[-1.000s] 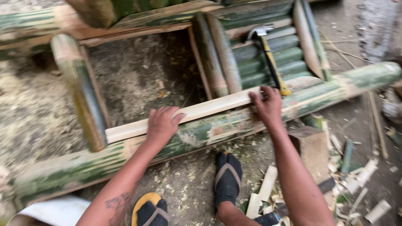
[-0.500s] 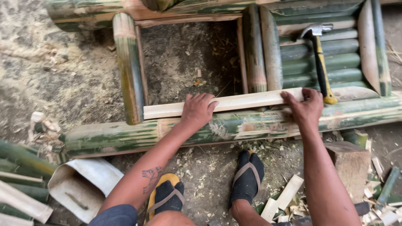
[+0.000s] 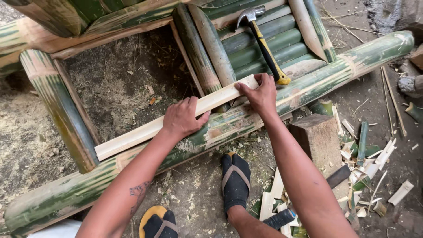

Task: The person assembles a bamboo chair by splitting bamboo strips, positioning them into the frame, and hammering nails to secure them. The person also uses a machete to split bamboo and a hammer to drive nails.

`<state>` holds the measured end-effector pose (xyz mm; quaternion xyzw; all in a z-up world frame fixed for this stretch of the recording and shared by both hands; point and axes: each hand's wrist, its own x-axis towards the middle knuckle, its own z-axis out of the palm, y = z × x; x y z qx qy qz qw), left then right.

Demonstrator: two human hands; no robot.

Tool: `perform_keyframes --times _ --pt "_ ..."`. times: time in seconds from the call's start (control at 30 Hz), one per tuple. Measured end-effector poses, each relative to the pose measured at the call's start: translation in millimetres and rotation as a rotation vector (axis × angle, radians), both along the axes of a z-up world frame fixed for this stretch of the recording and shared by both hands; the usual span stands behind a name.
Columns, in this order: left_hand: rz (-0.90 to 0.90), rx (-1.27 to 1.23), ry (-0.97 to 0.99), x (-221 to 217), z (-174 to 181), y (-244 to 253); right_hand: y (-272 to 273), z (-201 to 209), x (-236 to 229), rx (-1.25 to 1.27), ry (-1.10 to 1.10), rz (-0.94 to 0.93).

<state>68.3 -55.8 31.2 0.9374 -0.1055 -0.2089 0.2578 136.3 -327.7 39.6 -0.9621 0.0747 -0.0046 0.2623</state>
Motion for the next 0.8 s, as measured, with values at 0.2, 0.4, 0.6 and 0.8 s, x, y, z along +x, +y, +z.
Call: perform_keyframes --times 0.2,0.4,0.6,0.8 --pt "0.032 0.021 -0.007 -1.3 -4.6 -2.6 -3.7 -1.9 -4.4 0.021 -0.056 0.026" --pt "0.048 0.039 0.022 -1.6 -8.5 -6.3 -6.2 -4.3 -5.9 0.011 -0.079 0.035" --pt "0.034 0.07 0.078 -1.8 0.2 -8.8 -0.8 7.3 -9.0 -0.042 0.037 0.008" --pt "0.001 -0.021 0.206 -5.6 51.7 -25.8 -25.3 50.7 -57.9 0.035 -0.187 0.155"
